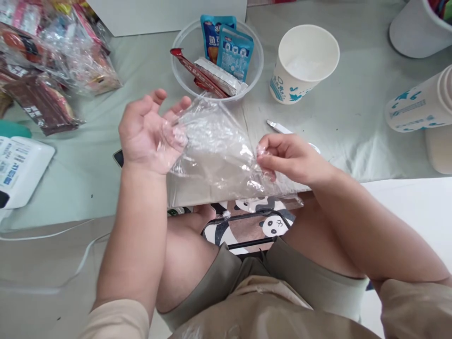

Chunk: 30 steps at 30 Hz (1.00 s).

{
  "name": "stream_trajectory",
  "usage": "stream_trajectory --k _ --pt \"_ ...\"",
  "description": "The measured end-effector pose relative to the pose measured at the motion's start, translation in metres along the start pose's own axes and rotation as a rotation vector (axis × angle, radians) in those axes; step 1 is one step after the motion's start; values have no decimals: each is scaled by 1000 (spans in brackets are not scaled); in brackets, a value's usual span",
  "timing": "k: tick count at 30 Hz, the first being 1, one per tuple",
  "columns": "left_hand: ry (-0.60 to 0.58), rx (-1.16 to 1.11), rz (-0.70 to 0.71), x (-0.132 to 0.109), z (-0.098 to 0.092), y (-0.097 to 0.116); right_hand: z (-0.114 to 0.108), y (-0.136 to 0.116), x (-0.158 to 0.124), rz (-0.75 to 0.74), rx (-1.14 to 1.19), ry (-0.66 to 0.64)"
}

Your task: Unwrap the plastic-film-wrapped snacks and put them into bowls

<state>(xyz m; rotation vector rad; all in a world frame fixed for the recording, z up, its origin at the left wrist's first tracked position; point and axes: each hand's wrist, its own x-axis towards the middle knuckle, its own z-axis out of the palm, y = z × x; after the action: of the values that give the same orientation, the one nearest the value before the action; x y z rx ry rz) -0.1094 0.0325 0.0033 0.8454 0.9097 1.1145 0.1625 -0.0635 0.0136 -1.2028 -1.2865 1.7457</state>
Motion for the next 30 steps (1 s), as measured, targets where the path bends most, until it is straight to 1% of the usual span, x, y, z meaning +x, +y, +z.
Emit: stream_trajectory --k 1,3,4,5,7,9,11,13,15,18,20,23,25,26,27,28,30 --pt "-15 -75 -38 -1 2 -1 -1 1 0 -42 40 70" --pt "-65 -144 -90 -5 9 -6 -1 3 1 -133 117 210" --pt "-80 -132 -110 -8 15 -9 -1 4 2 -163 145 266" --pt "-113 -104 -174 -12 22 -13 -2 5 3 -172 158 303" --pt "-147 -66 -262 -19 35 -21 -2 7 4 -123 130 309" --pt "-186 13 -372 -25 46 -27 -3 7 3 -29 69 247" --pt "-195 118 -440 -27 51 -31 -5 7 2 53 53 184" --pt "-183 211 -435 -28 54 -31 -5 6 1 91 81 155" --pt "-183 280 -393 -29 54 -30 -5 4 1 82 85 135" --pt "-175 377 -336 -30 52 -25 -5 4 1 1 73 149" --pt "-134 416 -262 -31 50 -22 -4 4 0 -61 109 189" --pt "-30 358 -95 -30 46 -23 -3 6 0 -124 161 242" --pt "28 200 -8 -29 46 -26 -3 8 0 -164 176 288" --pt "29 101 4 -29 47 -28 -2 9 0 -183 178 313" --pt "-5 16 -16 -30 48 -31 -2 9 1 -202 175 338" --pt "-77 -38 -69 -32 50 -33 -2 10 1 -214 166 360" --pt "-269 -17 -239 -36 52 -36 -3 10 2 -220 124 404"
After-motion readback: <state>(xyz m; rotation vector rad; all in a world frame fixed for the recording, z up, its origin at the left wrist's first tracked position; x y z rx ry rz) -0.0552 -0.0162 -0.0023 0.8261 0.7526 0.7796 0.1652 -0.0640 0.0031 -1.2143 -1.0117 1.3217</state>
